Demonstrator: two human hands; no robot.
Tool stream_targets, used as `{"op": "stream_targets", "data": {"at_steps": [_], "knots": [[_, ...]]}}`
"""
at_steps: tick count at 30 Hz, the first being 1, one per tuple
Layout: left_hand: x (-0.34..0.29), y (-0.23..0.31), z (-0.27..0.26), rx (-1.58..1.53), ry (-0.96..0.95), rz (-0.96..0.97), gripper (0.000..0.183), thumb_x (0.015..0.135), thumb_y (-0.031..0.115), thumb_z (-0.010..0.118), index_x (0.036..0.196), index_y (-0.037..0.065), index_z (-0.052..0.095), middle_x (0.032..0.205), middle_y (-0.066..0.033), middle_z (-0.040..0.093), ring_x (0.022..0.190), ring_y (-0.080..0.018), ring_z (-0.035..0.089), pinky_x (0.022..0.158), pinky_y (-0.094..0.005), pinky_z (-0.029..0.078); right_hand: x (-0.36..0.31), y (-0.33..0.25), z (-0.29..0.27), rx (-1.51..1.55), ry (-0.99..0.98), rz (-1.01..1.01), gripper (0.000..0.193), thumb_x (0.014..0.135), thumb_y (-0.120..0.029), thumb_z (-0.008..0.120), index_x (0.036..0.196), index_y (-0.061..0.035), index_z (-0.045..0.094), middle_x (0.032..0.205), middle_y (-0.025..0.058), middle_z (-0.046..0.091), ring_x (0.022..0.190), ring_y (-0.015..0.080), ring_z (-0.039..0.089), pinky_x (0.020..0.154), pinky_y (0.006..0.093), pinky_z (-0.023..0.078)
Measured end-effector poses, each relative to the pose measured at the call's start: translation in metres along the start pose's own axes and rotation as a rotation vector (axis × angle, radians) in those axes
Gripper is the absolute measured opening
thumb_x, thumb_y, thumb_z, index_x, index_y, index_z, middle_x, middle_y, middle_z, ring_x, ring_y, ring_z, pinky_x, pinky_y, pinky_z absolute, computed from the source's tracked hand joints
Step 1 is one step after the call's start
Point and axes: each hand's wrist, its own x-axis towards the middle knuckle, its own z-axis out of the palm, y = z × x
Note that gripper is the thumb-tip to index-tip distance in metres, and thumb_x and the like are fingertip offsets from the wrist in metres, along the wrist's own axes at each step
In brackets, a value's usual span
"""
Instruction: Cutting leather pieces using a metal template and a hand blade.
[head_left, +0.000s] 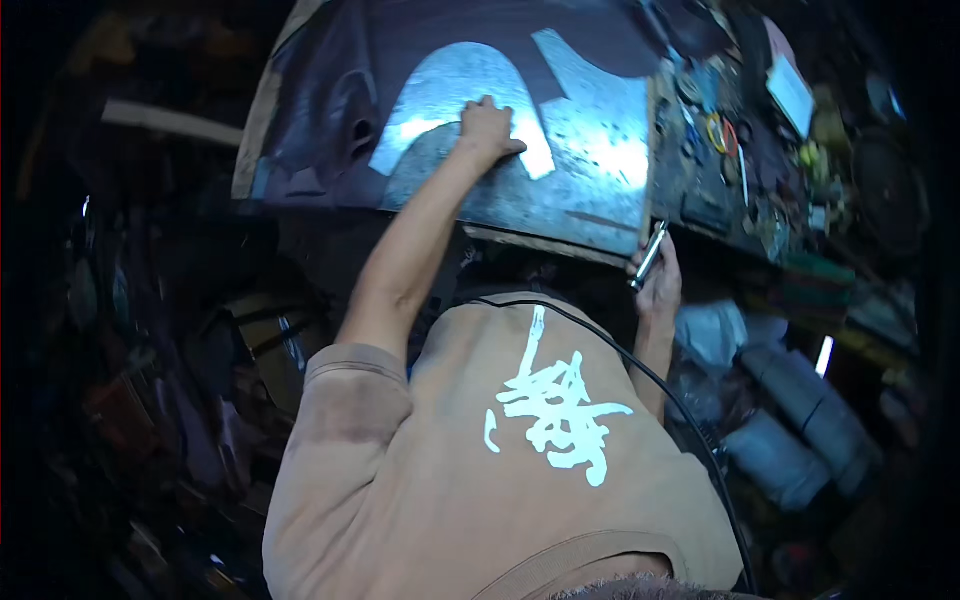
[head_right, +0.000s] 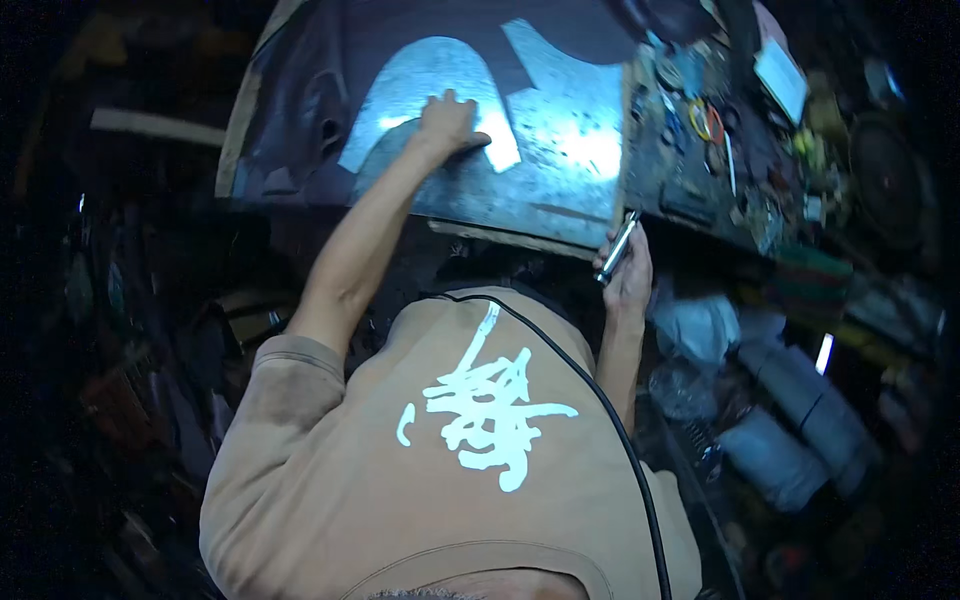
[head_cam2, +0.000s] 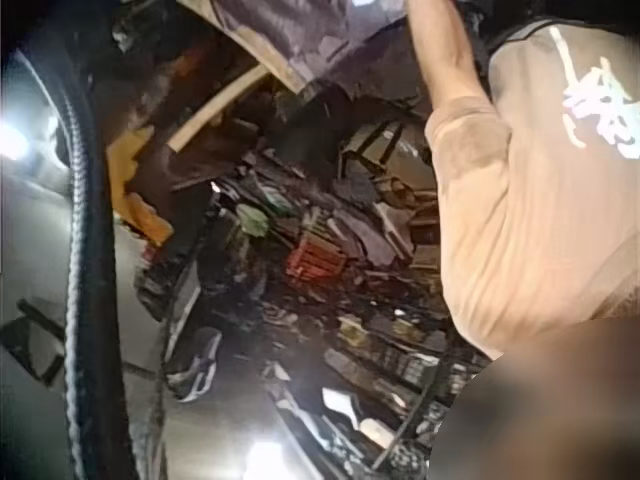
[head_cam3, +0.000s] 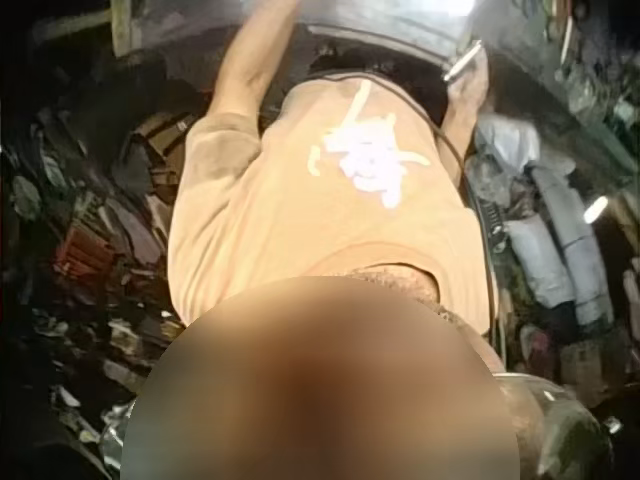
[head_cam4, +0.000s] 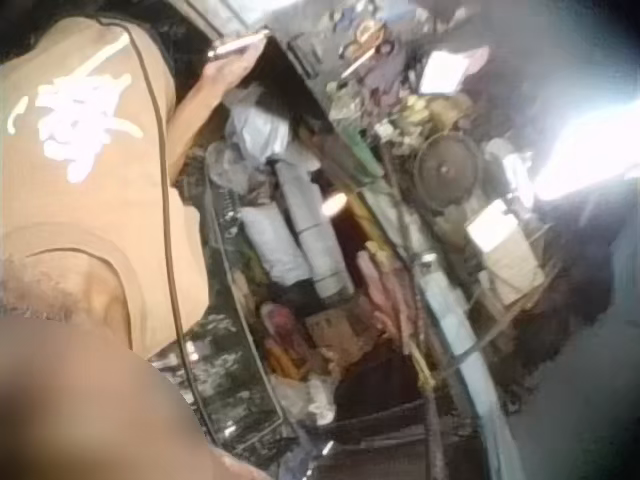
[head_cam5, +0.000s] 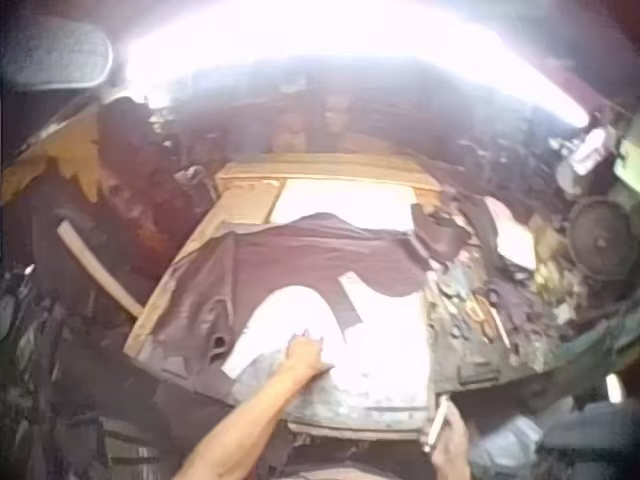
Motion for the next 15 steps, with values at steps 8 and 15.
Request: {"op": "stream_targets", "data": {"at_steps": [8,15], "knots": [[0.013,-0.035,0.015,-0.236,0.274,-0.193,0.033,0.078,0.034,0.072,0.098,0.007,0.073,0.112,-0.0127,0.06,0.108,-0.0321,0.055,0.09,-0.0449,0.047,0.016,0.024,0.112,-0.56,-0.013,-0.017,0.04,0.099,-0.023,0.053,0.134,-0.0066,0.044,0.094,0.0094,0.063,0.066,0.0132,0.061,0.05,0.0254,0.051],[-0.014,-0.055,0.004,-0.22,0.216,-0.554,0.057,0.075,0.049,0.074,0.113,0.007,0.066,0.121,-0.0143,0.053,0.111,-0.0306,0.048,0.093,-0.047,0.041,0.11,0.004,0.223,-1.266,-0.363,-0.116,0.049,0.097,-0.028,0.058,0.138,-0.0035,0.048,0.103,0.0075,0.065,0.074,0.0075,0.057,0.056,0.0203,0.044]]}}
